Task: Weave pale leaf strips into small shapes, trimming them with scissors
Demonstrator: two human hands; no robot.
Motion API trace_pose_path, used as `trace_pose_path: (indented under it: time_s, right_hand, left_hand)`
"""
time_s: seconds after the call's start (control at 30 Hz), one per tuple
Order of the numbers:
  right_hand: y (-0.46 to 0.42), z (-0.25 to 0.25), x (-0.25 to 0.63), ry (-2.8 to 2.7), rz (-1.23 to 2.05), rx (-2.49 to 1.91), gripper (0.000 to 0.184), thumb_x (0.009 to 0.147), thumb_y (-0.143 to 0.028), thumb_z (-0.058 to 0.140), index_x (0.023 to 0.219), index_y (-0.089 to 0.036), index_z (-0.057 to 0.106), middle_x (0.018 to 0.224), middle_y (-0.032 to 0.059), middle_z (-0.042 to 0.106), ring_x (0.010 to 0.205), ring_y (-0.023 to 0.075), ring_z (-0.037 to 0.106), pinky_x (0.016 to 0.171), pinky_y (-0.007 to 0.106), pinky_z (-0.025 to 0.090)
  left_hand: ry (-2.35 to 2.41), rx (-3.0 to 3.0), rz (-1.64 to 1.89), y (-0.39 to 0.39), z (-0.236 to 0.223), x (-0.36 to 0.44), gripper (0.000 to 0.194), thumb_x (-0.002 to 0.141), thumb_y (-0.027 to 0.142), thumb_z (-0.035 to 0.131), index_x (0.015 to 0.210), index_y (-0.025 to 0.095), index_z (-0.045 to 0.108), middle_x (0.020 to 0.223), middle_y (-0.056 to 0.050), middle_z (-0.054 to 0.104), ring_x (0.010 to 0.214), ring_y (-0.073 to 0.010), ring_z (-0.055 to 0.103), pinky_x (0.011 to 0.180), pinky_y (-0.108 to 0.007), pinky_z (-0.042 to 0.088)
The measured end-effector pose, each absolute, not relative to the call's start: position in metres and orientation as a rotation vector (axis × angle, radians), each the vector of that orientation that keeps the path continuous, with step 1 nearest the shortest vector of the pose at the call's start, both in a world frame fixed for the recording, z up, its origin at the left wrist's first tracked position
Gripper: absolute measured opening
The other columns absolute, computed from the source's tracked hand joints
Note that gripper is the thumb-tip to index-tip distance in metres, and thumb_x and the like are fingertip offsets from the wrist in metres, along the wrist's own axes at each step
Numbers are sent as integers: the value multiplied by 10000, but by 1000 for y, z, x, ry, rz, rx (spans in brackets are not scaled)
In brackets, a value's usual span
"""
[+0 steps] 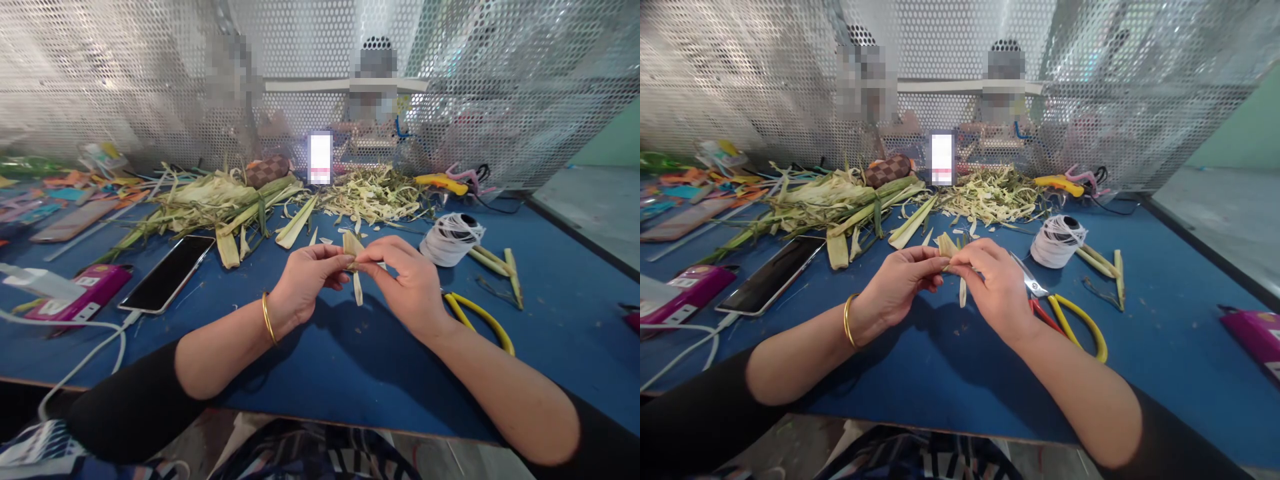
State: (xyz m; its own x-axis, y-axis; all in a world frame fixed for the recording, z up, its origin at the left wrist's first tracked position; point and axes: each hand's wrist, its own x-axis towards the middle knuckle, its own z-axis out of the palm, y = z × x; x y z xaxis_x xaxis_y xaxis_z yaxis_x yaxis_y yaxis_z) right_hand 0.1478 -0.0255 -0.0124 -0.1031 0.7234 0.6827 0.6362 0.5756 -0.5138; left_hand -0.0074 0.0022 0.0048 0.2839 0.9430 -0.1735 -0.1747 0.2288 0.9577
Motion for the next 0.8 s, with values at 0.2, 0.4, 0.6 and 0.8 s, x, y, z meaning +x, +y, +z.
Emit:
trace_pose_path:
  time_s: [0.2,0.4,0.6,0.8]
  right_hand:
    - [-23,-14,148,-1725,214,-1106,77,835,-193,603,781,-237,634,883,32,647,881,199,622,801,355,489]
    - [-25,-10,146,-1655,322,-1221,68,794,-187,639,731,-210,628,751,6,663,716,166,611,672,298,484]
    - [-29,-6,142,-1544,430,-1256,74,763,-240,666,726,-199,617,701,5,659,664,161,609,635,298,491]
    - [-27,-8,140,-1421,505,-1231,168,727,-244,684,797,-208,536,719,-14,631,644,146,613,626,303,500]
  left_hand:
    - [940,1125,1056,1,1,-5,132,662,232,738,708,136,659,602,17,625,510,-71,566,485,-177,425]
    - [951,1228,1109,-1,0,-4,139,668,261,732,723,139,698,614,4,654,537,-89,587,490,-184,438]
    - [968,1308,1136,-3,3,-3,112,668,242,729,697,139,697,591,4,654,511,-89,583,494,-189,460]
    - [992,1339,1172,-6,4,-1,58,690,200,690,688,142,687,576,5,652,508,-95,599,518,-197,492]
